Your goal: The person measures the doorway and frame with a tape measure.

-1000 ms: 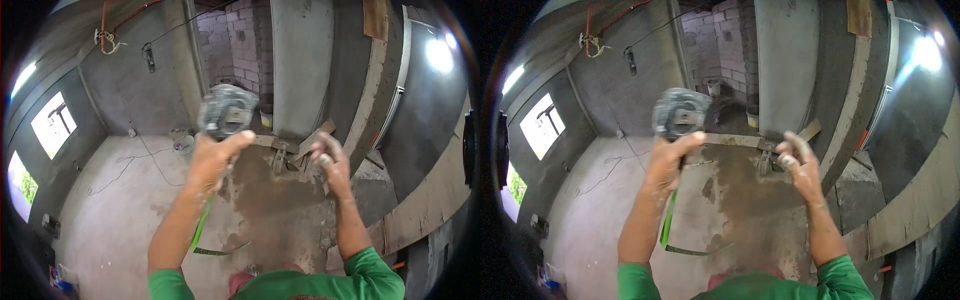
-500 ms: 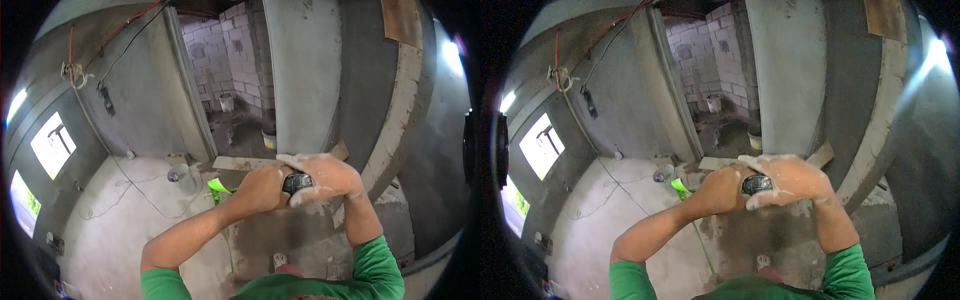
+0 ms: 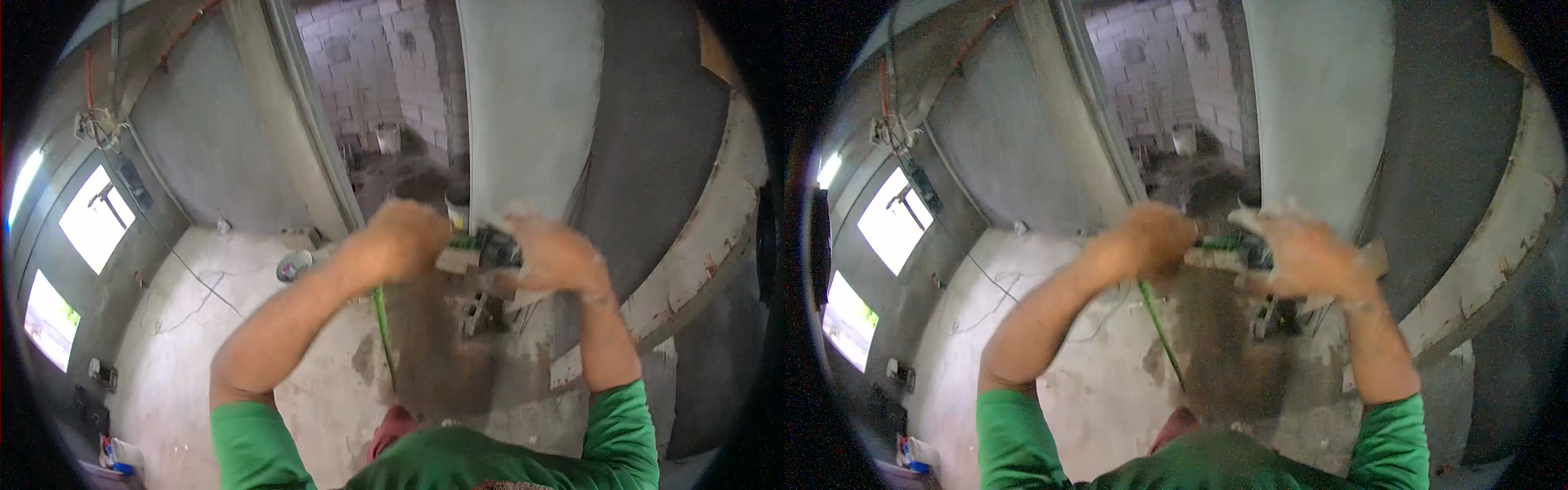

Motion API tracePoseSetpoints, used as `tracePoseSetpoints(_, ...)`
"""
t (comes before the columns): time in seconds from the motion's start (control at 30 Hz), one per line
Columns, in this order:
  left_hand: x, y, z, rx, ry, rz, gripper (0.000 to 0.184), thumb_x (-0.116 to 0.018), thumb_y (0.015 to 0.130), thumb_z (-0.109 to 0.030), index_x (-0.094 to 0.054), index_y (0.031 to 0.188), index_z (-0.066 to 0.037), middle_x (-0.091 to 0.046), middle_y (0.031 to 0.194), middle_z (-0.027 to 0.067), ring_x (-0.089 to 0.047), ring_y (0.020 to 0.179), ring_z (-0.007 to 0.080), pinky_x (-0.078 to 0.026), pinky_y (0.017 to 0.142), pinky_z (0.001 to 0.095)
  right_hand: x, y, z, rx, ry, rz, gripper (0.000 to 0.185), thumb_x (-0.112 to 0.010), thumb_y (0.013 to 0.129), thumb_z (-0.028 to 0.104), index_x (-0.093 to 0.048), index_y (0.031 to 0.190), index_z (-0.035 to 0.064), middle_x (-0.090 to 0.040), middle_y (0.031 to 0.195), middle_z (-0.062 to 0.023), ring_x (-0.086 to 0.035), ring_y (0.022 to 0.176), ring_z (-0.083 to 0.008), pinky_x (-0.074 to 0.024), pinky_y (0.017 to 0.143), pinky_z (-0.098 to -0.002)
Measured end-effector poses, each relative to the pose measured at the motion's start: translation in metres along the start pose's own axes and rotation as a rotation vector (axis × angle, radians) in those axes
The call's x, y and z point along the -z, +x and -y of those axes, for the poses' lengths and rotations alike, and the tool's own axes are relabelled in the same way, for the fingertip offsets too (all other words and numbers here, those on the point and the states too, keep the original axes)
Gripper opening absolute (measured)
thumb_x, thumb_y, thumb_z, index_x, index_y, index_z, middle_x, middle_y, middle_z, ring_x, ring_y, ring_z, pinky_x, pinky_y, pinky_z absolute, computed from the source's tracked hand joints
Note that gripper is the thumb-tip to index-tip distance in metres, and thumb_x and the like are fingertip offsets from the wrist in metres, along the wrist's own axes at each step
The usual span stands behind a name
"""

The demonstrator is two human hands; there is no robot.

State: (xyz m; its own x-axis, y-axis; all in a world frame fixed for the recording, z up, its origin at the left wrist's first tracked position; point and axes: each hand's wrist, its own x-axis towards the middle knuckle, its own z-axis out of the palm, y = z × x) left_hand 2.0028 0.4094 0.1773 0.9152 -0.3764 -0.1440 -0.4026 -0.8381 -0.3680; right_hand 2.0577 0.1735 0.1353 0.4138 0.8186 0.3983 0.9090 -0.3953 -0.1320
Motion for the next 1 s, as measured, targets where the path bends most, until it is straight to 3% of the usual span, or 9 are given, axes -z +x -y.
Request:
tracePoseSetpoints(0.13,-0.015,0.024,0.062,0.101,-0.074,-0.241,0.024,-0.071,0.075,-0.016,-0.071,0.099,-0.011,-0.070,0.086,0.0164,-0.069,0.088,0.0366,-0.055,0.075,0.0477,0.012,0.033,-0.038,-0.064,-0.307,-0.060,0.064,-0.070,0.080,0.044,-0.058,0.131,0.0068,-0.058,0.130,-0.0245,-0.053,0.122,-0.0435,-0.0399,0.109,-0.0486)
tracePoseSetpoints(0.3,-0.026,0.042,0.160,0.163,-0.146,-0.407,0.022,-0.071,0.082,-0.020,-0.071,0.102,-0.012,-0.067,0.083,0.0164,-0.068,0.083,0.0325,-0.053,0.072,0.0457,0.031,0.106,-0.072,0.026,-0.598,-0.239,0.061,-0.073,0.076,0.037,-0.060,0.127,0.0068,-0.061,0.124,-0.0223,-0.057,0.115,-0.0430,-0.0429,0.104,-0.0476)
tracePoseSetpoints(0.37,-0.013,0.037,0.190,0.166,-0.177,-0.475,0.020,-0.070,0.085,-0.021,-0.070,0.102,-0.011,-0.067,0.080,0.0170,-0.068,0.078,0.0319,-0.052,0.071,0.0452,0.044,0.136,-0.082,-0.114,-0.530,-0.159,0.077,-0.075,0.072,0.047,-0.055,0.139,0.0153,-0.054,0.139,-0.0224,-0.050,0.130,-0.0402,-0.0364,0.113,-0.0512)
tracePoseSetpoints(0.47,-0.019,0.048,0.256,0.281,-0.443,-0.046,0.037,-0.061,0.097,-0.023,-0.063,0.134,-0.019,-0.065,0.123,0.0218,-0.068,0.087,0.0304,-0.054,0.075,0.0455,0.037,0.177,-0.113,-0.103,-0.793,-0.191,0.078,-0.076,0.071,0.046,-0.054,0.140,0.0166,-0.055,0.135,-0.0211,-0.051,0.128,-0.0392,-0.0392,0.111,-0.0496)
tracePoseSetpoints(0.53,-0.081,0.063,0.315,0.069,-0.291,-0.655,0.018,-0.068,0.087,-0.022,-0.070,0.100,-0.009,-0.065,0.073,0.0174,-0.066,0.067,0.0335,-0.051,0.065,0.0450,0.025,0.206,-0.148,-0.046,-1.074,-0.252,0.076,-0.076,0.072,0.042,-0.054,0.140,0.0168,-0.057,0.129,-0.0202,-0.052,0.126,-0.0382,-0.0425,0.109,-0.0481)
tracePoseSetpoints(0.77,-0.154,0.134,0.378,0.285,-0.172,-0.706,0.025,-0.063,0.092,-0.022,-0.065,0.114,-0.009,-0.067,0.076,0.0172,-0.066,0.066,0.0365,-0.052,0.061,0.0449,-0.017,0.339,-0.156,-0.266,-0.758,-0.244,0.072,-0.077,0.077,0.029,-0.050,0.140,0.0105,-0.053,0.131,-0.0195,-0.050,0.123,-0.0378,-0.0436,0.104,-0.0474)
tracePoseSetpoints(0.83,-0.171,0.163,0.392,0.469,-0.523,-0.483,0.032,-0.058,0.086,-0.017,-0.067,0.116,-0.009,-0.068,0.088,0.0237,-0.067,0.084,0.0388,-0.053,0.074,0.0492,-0.016,0.369,-0.176,-0.377,-0.746,-0.263,0.075,-0.080,0.075,0.027,-0.047,0.139,0.0054,-0.047,0.135,-0.0190,-0.047,0.124,-0.0375,-0.0420,0.104,-0.0464)
tracePoseSetpoints(0.93,-0.207,0.199,0.430,0.146,-0.891,-0.572,0.030,-0.059,0.088,-0.019,-0.066,0.114,-0.008,-0.068,0.085,0.0200,-0.068,0.080,0.0306,-0.052,0.072,0.0438,-0.015,0.410,-0.242,-0.298,-0.847,-0.411,0.074,-0.079,0.075,0.026,-0.047,0.139,0.0062,-0.049,0.132,-0.0193,-0.048,0.121,-0.0382,-0.0431,0.102,-0.0453)
tracePoseSetpoints(1.0,-0.206,0.220,0.455,0.076,-0.940,-0.395,0.028,-0.061,0.090,-0.022,-0.067,0.112,-0.006,-0.068,0.085,0.0106,-0.063,0.079,0.0196,-0.050,0.073,0.0378,-0.012,0.433,-0.272,-0.273,-0.918,-0.566,0.074,-0.079,0.075,0.025,-0.047,0.139,0.0065,-0.049,0.130,-0.0189,-0.048,0.120,-0.0377,-0.0437,0.101,-0.0457)
